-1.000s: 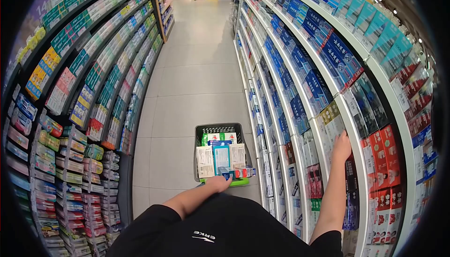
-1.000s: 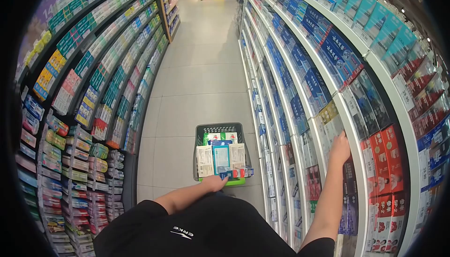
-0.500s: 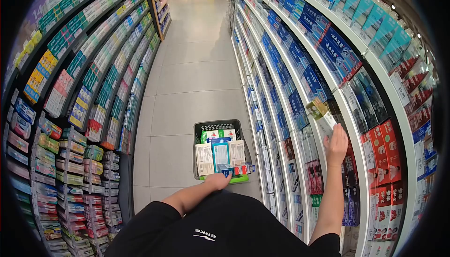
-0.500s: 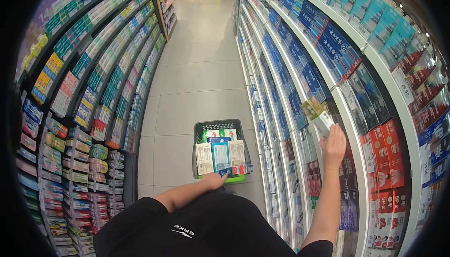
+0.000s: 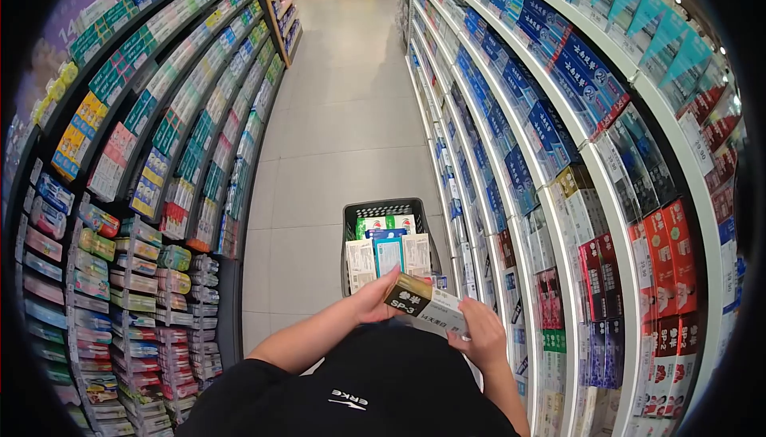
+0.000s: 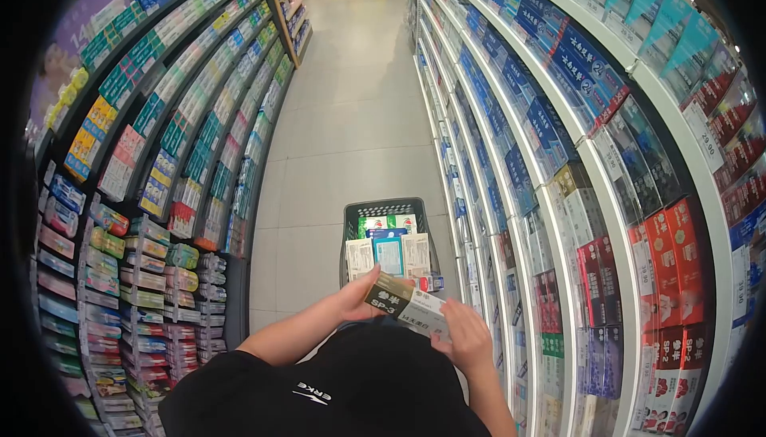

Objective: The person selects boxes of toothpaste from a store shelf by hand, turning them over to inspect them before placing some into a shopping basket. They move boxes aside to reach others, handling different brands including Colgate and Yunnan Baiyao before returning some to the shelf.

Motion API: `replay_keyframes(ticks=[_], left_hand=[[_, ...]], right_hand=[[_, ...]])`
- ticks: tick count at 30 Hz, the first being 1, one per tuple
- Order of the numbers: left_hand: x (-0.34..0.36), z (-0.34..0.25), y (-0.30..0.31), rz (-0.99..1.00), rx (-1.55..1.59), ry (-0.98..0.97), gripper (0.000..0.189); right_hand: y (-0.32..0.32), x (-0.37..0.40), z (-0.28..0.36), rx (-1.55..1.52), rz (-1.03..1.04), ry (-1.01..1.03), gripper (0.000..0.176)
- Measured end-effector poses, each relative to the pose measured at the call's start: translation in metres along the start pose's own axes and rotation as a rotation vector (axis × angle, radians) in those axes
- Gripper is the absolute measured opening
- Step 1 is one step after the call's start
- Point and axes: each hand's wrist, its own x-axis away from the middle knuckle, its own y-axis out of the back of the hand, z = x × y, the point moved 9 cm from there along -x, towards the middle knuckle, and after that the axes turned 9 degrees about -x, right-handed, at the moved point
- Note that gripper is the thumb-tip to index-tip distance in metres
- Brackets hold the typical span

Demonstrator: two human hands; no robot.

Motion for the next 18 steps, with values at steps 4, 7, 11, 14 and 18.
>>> replay_keyframes(ticks=[4,7,11,14,18], left_hand=[[0.014,-0.002,-0.023,-0.129,-0.058,0.007,0.090],[0.022,0.007,-0.034,-0.102,0.076,0.017,0.085],[0.044,-0.002,-0.072,-0.001,-0.083,-0.018,0.092],[0.059,-0.005,-0.086,0.102,-0.196,-0.086,0.094],[0.054,0.001,-0.069,0.078,-0.151,-0.066,0.094]], right_hand=[[0.025,-0.006,0.009,-0.266,-0.018,-0.081,0.053],[0.041,0.002,0.002,-0.729,-0.280,-0.205,0.054],[0.056,0.009,0.017,-0.783,-0.497,-0.257,0.063],[0.067,0.005,0.042,-0.688,-0.407,-0.092,0.055],[0.064,-0.001,0.039,-0.681,-0.365,-0.144,0.050]])
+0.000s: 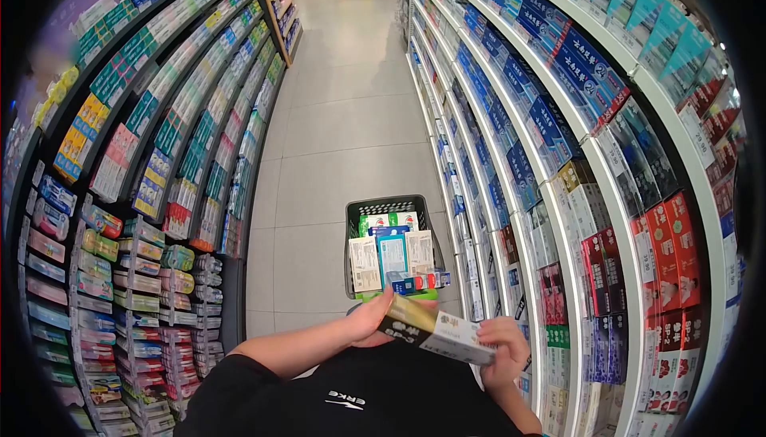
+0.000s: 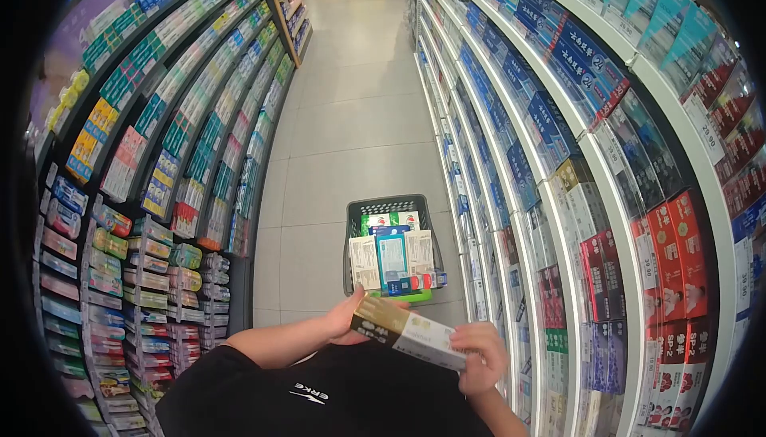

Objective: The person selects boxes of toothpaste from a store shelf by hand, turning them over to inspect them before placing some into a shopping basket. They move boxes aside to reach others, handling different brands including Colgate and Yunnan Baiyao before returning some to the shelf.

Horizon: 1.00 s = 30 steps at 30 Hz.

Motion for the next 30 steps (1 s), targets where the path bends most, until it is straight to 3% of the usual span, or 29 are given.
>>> replay_keyframes(ticks=[1,3,6,10,11,14,15,19,22,23,24,26,29,30], left_hand=[[-0.001,0.000,0.004,-0.096,0.016,0.065,0.093],[-0.002,-0.002,0.007,-0.090,0.016,0.037,0.093],[-0.005,-0.003,0.013,-0.161,0.080,0.030,0.089],[-0.012,0.001,0.035,-0.233,0.202,0.001,0.084],[-0.012,0.000,0.036,-0.227,0.211,-0.004,0.083],[-0.012,0.001,0.035,-0.235,0.217,0.018,0.082],[-0.014,0.006,0.037,-0.233,0.223,0.036,0.082],[-0.032,0.028,0.048,-0.115,0.362,0.095,0.085],[-0.049,0.047,0.093,-0.180,0.287,0.110,0.087],[-0.060,0.080,0.153,-0.362,0.066,0.103,0.090],[-0.055,0.065,0.174,-0.620,-0.571,0.081,0.085],[-0.043,0.039,0.164,-0.759,-1.679,0.009,0.080],[-0.052,0.101,0.201,-0.402,-1.857,0.497,0.071],[-0.052,0.103,0.205,-0.419,-1.839,0.515,0.071]], right_hand=[[-0.002,-0.004,-0.010,0.001,-0.008,-0.046,0.049],[0.000,-0.004,-0.032,-0.063,-0.008,-0.136,0.047],[0.001,-0.009,-0.043,-0.327,0.009,-0.187,0.031],[-0.001,-0.013,-0.048,-0.439,0.082,-0.274,0.063],[0.000,-0.014,-0.045,-0.332,0.229,-0.261,0.084],[0.000,-0.011,-0.040,0.247,0.411,-0.254,0.084],[0.001,-0.011,-0.042,0.324,0.378,-0.251,0.079],[0.010,-0.005,-0.048,0.391,0.341,-0.131,0.068],[0.014,-0.002,-0.051,0.457,0.325,-0.170,0.063],[0.018,0.002,-0.057,0.489,0.327,-0.212,0.063],[0.022,0.005,-0.063,0.522,0.327,-0.253,0.062],[0.027,0.010,-0.071,0.632,0.344,-0.245,0.058],[0.031,0.012,-0.083,0.725,0.351,-0.267,0.055],[0.032,0.013,-0.088,0.745,0.351,-0.283,0.055]])
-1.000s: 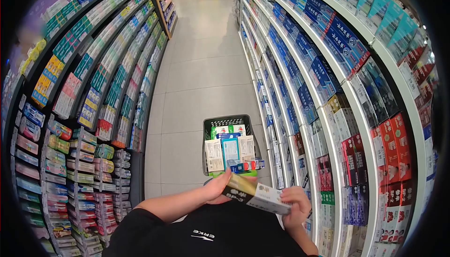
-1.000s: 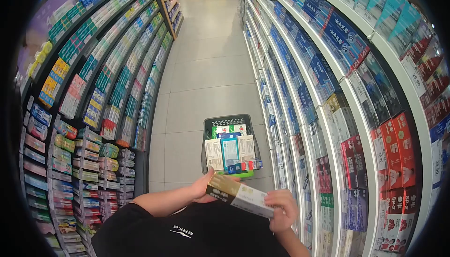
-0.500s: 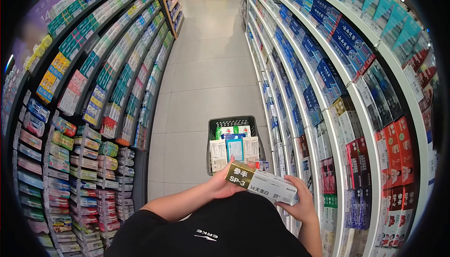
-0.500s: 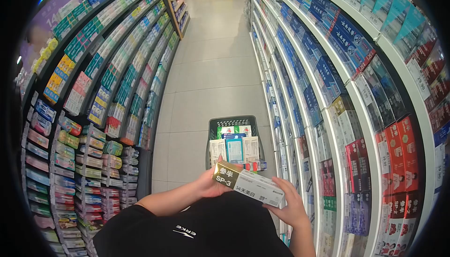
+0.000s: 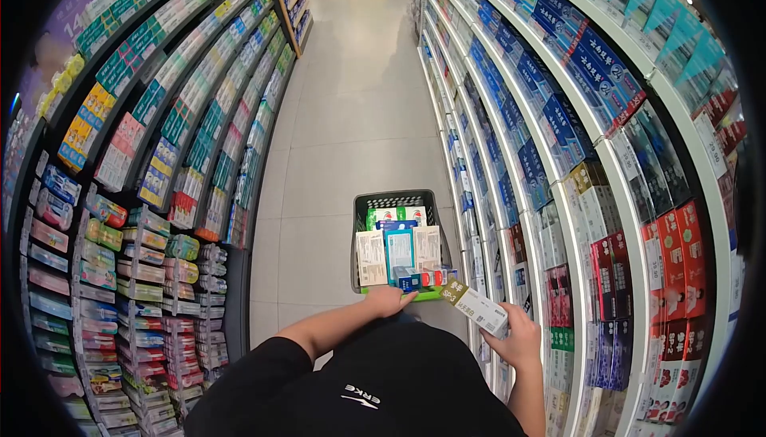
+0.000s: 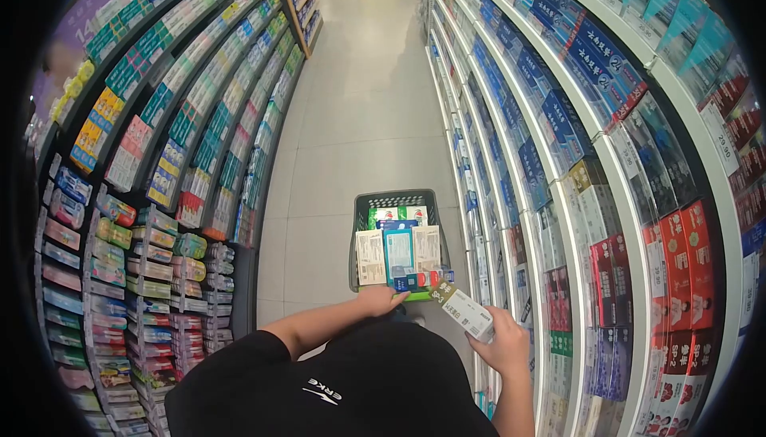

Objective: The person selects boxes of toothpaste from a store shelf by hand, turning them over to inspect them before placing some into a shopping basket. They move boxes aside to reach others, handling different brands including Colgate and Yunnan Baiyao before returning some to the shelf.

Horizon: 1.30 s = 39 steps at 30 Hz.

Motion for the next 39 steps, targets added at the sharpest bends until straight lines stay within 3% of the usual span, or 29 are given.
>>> replay_keyframes(ticks=[2,6,8,10,18,20,22,28,39], left_hand=[[-0.003,0.003,-0.008,0.022,0.029,0.040,0.071],[0.007,0.007,0.004,-0.130,0.084,0.067,0.073],[0.011,0.005,0.006,-0.162,0.088,0.069,0.072],[0.003,0.006,-0.005,-0.144,0.028,0.039,0.075],[0.002,0.005,0.000,-0.160,0.020,0.016,0.078],[0.002,0.005,0.002,-0.173,0.026,-0.002,0.076],[0.003,0.005,0.001,-0.177,0.019,-0.002,0.076],[-0.002,0.007,-0.008,-0.116,0.015,0.010,0.073],[0.000,0.007,-0.007,-0.177,0.066,0.015,0.058]], right_hand=[[-0.008,-0.003,-0.008,0.045,0.048,-0.050,0.057],[-0.028,-0.020,-0.024,0.286,0.153,-0.092,0.058],[-0.039,-0.035,-0.028,0.310,0.112,-0.017,0.063],[-0.053,-0.053,-0.029,0.377,0.190,-0.082,0.074],[-0.139,-0.110,-0.002,-0.025,0.189,0.144,0.054],[-0.182,-0.122,-0.009,-0.178,0.255,0.090,0.053],[-0.231,-0.129,-0.013,-0.228,0.292,0.194,0.055],[-0.356,-0.127,-0.044,-0.197,0.663,0.112,0.057],[-0.430,-0.106,-0.062,0.220,0.981,0.225,0.064]])
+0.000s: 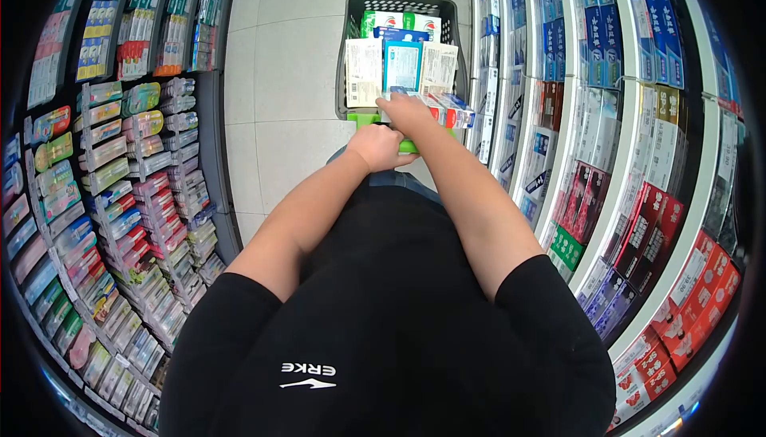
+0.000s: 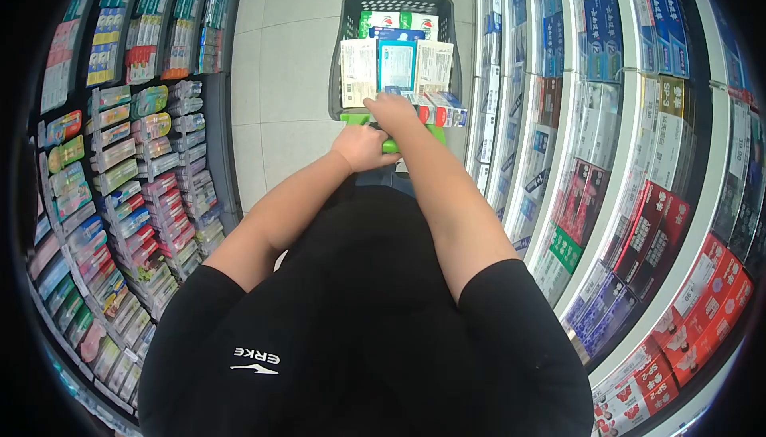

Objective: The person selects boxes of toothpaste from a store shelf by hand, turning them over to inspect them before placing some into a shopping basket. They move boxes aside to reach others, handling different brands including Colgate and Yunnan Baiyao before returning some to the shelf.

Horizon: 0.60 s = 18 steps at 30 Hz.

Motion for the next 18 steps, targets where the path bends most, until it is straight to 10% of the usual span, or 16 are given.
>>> replay_keyframes(ticks=[18], left_hand=[[0.001,-0.005,0.007,-0.047,-0.120,-0.010,0.064]], right_hand=[[0.108,0.266,-0.021,-0.385,-0.875,-0.109,0.046]])
